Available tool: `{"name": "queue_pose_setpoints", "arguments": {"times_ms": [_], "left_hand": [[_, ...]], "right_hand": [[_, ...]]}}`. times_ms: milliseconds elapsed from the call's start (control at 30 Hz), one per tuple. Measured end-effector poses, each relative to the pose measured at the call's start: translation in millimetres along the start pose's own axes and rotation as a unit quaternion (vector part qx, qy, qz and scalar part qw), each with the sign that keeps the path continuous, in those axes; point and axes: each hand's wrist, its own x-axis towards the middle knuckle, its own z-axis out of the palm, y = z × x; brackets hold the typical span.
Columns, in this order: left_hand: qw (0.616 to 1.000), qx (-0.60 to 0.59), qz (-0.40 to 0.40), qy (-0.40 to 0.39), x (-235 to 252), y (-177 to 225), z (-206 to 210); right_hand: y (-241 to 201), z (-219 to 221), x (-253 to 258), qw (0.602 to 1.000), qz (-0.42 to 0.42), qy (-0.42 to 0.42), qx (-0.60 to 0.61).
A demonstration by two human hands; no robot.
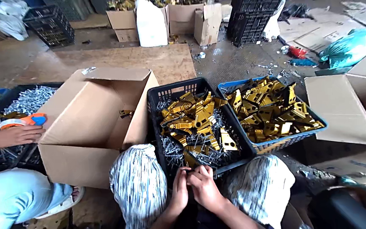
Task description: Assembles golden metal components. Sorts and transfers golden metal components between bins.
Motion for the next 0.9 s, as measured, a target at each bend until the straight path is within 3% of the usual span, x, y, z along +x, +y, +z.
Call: {"name": "queue_pose_setpoints", "arguments": {"times_ms": [67, 167, 267, 333, 433, 567, 667, 733, 800, 900], "left_hand": [[0.997, -0.011, -0.065, -0.036, 11, 11, -5], [0.988, 0.029, -0.066, -0.139, 12, 25, -27], [0.982, 0.075, -0.076, -0.156, 12, 30, -47], [0.988, 0.063, -0.096, -0.101, 18, 37, -56], [0.995, -0.014, -0.07, 0.069, 49, 55, -71], [0.961, -0.023, -0.009, 0.276, 106, 76, -116], [0.914, 0.154, 0.069, 0.368, 150, 77, -160], [0.848, 0.372, 0.053, 0.373, 168, 72, -191], [0.791, 0.517, -0.049, 0.323, 176, 68, -210], [0.738, 0.612, -0.229, 0.167, 178, 62, -217]], "right_hand": [[10, -8, 15, 0.997, 0.039, -0.031, 0.058], [14, -22, 25, 0.978, 0.118, -0.056, 0.164], [24, -22, 32, 0.964, 0.106, -0.086, 0.23], [39, -21, 43, 0.974, 0.083, -0.065, 0.199], [76, -26, 70, 0.996, 0.09, -0.027, 0.006], [107, -30, 80, 0.951, 0.197, -0.204, -0.126], [119, -18, 63, 0.961, 0.16, -0.173, -0.141], [123, -13, 51, 0.978, 0.122, -0.106, -0.136], [126, -13, 45, 0.986, 0.098, -0.045, -0.124], [126, -22, 42, 0.987, 0.128, 0.002, -0.093]]}}
